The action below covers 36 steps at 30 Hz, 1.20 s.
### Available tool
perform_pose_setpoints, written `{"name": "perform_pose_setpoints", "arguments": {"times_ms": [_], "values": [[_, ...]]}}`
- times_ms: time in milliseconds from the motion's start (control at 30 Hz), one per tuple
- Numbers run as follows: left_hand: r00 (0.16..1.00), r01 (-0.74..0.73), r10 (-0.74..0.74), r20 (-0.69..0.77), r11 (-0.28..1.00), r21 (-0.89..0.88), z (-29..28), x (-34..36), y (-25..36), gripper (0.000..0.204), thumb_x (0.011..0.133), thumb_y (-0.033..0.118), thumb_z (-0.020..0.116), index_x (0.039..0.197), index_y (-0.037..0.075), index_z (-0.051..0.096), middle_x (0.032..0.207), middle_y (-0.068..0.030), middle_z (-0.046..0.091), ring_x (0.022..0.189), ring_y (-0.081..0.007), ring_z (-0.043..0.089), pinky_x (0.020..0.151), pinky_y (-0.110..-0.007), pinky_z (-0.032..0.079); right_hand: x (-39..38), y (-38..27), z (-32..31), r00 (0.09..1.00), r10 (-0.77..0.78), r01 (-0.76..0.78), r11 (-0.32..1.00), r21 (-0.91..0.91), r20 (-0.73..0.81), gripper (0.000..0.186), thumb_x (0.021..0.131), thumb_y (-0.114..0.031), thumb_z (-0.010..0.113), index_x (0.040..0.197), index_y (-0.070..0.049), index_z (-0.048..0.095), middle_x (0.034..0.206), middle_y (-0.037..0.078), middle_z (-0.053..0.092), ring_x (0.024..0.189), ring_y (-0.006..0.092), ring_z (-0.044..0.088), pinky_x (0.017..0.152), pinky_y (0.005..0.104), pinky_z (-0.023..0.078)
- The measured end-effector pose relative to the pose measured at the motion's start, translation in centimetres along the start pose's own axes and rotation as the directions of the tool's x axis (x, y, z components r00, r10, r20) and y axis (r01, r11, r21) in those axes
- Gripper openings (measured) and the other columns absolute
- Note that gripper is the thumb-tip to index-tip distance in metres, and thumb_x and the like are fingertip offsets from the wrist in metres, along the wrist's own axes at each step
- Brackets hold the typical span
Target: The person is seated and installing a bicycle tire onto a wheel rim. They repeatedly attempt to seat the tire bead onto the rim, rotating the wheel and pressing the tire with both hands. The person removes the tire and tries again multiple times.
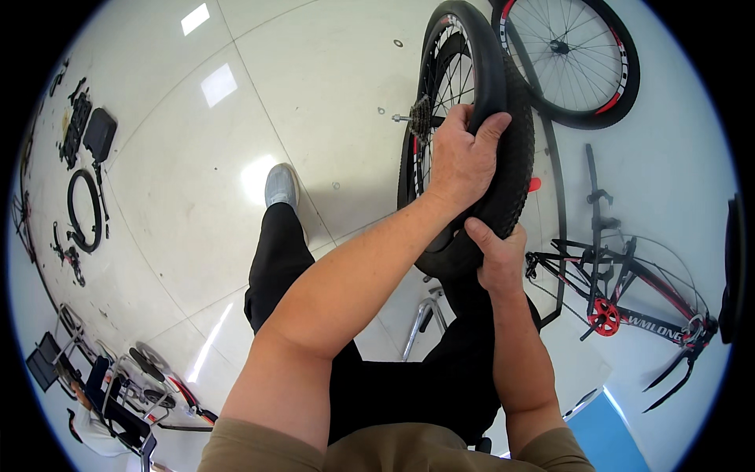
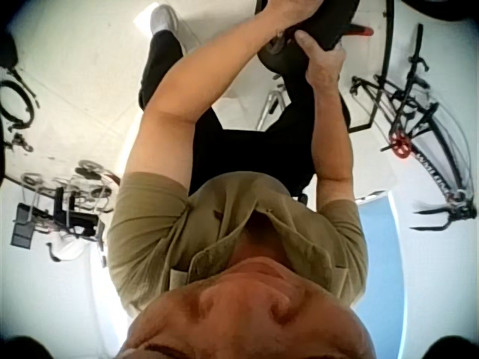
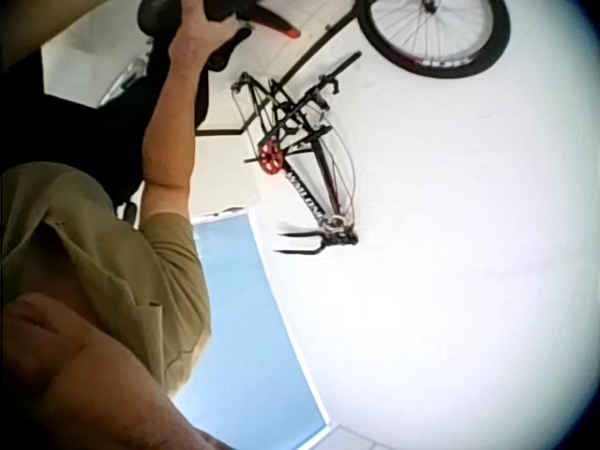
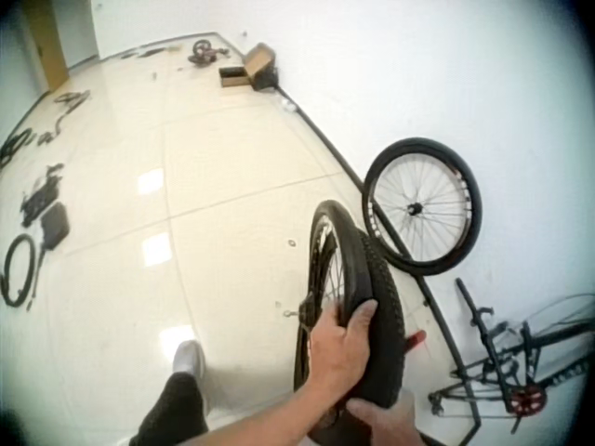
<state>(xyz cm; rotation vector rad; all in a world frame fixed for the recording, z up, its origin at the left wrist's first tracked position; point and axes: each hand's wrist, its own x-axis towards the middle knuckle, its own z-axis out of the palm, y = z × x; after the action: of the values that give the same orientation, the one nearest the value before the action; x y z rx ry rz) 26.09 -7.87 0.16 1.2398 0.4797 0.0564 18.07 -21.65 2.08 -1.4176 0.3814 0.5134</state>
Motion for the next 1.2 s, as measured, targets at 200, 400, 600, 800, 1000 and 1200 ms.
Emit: {"name": "perform_pose_setpoints", "arguments": {"times_ms": [200,400,600,800,1000,1200], "values": [[0.998,-0.046,0.045,-0.051,0.999,-0.016,0.1,-0.1,-0.7,0.057,0.095,0.045,0.071,0.111,-0.009,0.060,0.095,-0.0189,0.071,0.086,-0.0263,0.068,0.081,-0.036,0.053,1.6,-3.0,-1.9,0.927,0.194,-0.174,0.981,-0.090,0.320,0.044,0.075,-0.006,0.087,0.114,0.003,0.067,0.102,0.009,0.074,0.092,0.0183,0.070,0.087,0.0313,0.056],[0.998,-0.044,0.046,-0.033,0.997,0.068,0.1,-0.1,-0.3,0.055,0.096,0.045,0.070,0.109,-0.008,0.061,0.093,-0.0186,0.071,0.085,-0.0262,0.068,0.080,-0.035,0.053,1.6,-3.3,-1.8,0.943,0.181,-0.187,0.982,-0.005,0.278,0.048,0.073,-0.001,0.085,0.117,0.004,0.066,0.104,0.010,0.074,0.094,0.0192,0.071,0.088,0.0317,0.057],[0.997,-0.054,0.056,-0.060,0.998,0.035,-0.1,-0.5,-1.0,0.058,0.096,0.047,0.071,0.112,-0.008,0.062,0.096,-0.0191,0.072,0.088,-0.0271,0.069,0.081,-0.036,0.053,1.4,-2.0,-1.3,0.967,0.151,-0.166,0.984,0.060,0.204,0.046,0.077,0.005,0.081,0.121,0.004,0.066,0.111,0.009,0.073,0.097,0.0184,0.070,0.089,0.0325,0.056],[0.998,-0.043,0.044,-0.049,0.998,0.038,0.0,-0.5,-1.6,0.053,0.095,0.040,0.072,0.116,-0.008,0.062,0.101,-0.0200,0.072,0.093,-0.0281,0.069,0.086,-0.035,0.052,1.2,-1.0,-1.5,0.984,0.089,-0.097,0.994,0.041,0.155,0.043,0.079,0.002,0.082,0.119,0.003,0.067,0.110,0.011,0.073,0.095,0.0208,0.071,0.087,0.0349,0.058],[0.999,0.040,-0.040,0.002,0.996,-0.076,-0.5,0.2,-2.3,0.048,0.095,0.036,0.071,0.117,-0.006,0.063,0.103,-0.0157,0.072,0.095,-0.0214,0.067,0.087,-0.033,0.051,1.8,-2.7,-1.2,0.972,0.153,-0.143,0.988,-0.064,0.181,0.040,0.076,-0.001,0.085,0.114,0.001,0.071,0.106,0.007,0.073,0.093,0.0154,0.069,0.085,0.0303,0.055],[0.996,0.036,-0.030,0.081,0.996,-0.082,-1.2,0.3,-2.6,0.040,0.100,0.034,0.069,0.115,-0.002,0.059,0.099,-0.0048,0.067,0.087,-0.0100,0.061,0.079,-0.026,0.052,1.4,-5.3,0.6,0.978,0.197,-0.174,0.952,-0.252,0.070,0.042,0.077,-0.016,0.086,0.110,0.004,0.071,0.102,0.009,0.073,0.090,0.0152,0.069,0.082,0.0295,0.055]]}}
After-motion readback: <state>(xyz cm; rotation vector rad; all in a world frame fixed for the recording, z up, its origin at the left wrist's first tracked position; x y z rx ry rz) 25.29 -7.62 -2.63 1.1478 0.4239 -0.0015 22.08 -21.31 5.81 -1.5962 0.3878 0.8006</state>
